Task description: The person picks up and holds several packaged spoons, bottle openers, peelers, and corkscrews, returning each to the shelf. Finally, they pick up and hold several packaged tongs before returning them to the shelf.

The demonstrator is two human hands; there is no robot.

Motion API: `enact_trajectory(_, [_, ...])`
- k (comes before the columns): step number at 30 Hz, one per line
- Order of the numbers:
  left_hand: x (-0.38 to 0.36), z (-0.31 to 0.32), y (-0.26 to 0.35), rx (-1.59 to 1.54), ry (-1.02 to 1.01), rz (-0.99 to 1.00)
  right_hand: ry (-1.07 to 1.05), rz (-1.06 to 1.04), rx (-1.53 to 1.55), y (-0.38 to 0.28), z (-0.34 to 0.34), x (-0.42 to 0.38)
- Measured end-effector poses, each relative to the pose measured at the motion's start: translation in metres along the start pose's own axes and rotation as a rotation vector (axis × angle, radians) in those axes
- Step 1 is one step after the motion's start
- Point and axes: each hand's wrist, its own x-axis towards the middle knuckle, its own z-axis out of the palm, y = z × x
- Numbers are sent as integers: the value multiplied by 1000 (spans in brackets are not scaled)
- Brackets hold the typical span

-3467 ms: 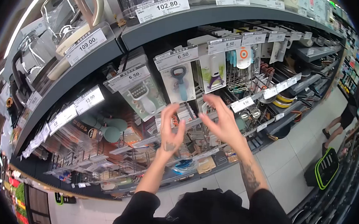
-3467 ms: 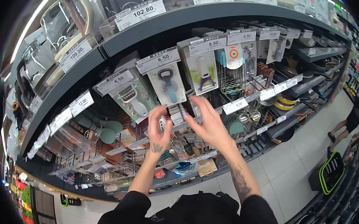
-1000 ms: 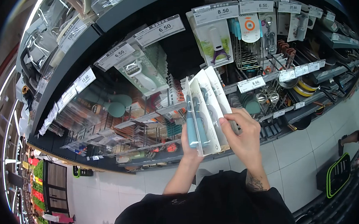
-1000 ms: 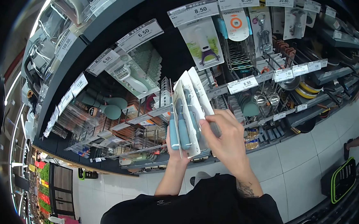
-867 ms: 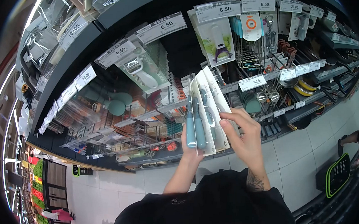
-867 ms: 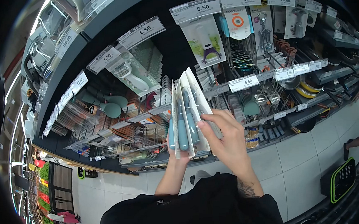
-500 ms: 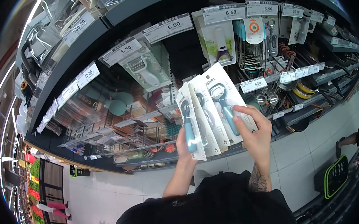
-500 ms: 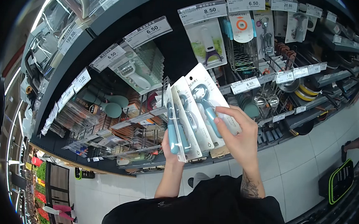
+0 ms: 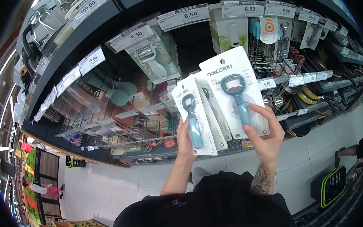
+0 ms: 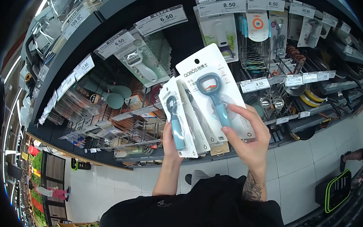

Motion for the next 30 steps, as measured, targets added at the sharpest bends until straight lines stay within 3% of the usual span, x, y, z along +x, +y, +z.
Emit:
enact_trajectory(2, [1,-13,-1,-37,-109,-27,30,-19,17,-1,1,-1])
enact_trajectory(4, [-1,-16,0,-71,-86,-78,63,-37,29,0,-1,-1])
enact_trajectory(7, [-2,-11,0,-99,-7,-153,-145,-127,-101,4,-4,2])
enact_trajectory(10, [-1,-16,-3,-76,-74,-133,-165,-78,-118,5,1,3])
enact_trajectory(12, [-2,-20,-3,-117,-29,-220,-87,70,4,10,4,4])
enact_trajectory(15, [-6,-9,2,-140,41,-232,-17,56,22,19,11,20])
enact_trajectory(19, [-5,-14,4,-136,-19,-183,-31,192,293,30,29,47])
enact_trajectory(21, [-6,-17,5,-130,12,-161,-43,140,279,39,41,58])
enact_trajectory(24, [-6,-18,7,-128,67,-129,-47,175,499,40,56,73])
enact_trajectory(30, [-9,-19,13,-154,136,-97,-45,151,519,43,74,95])
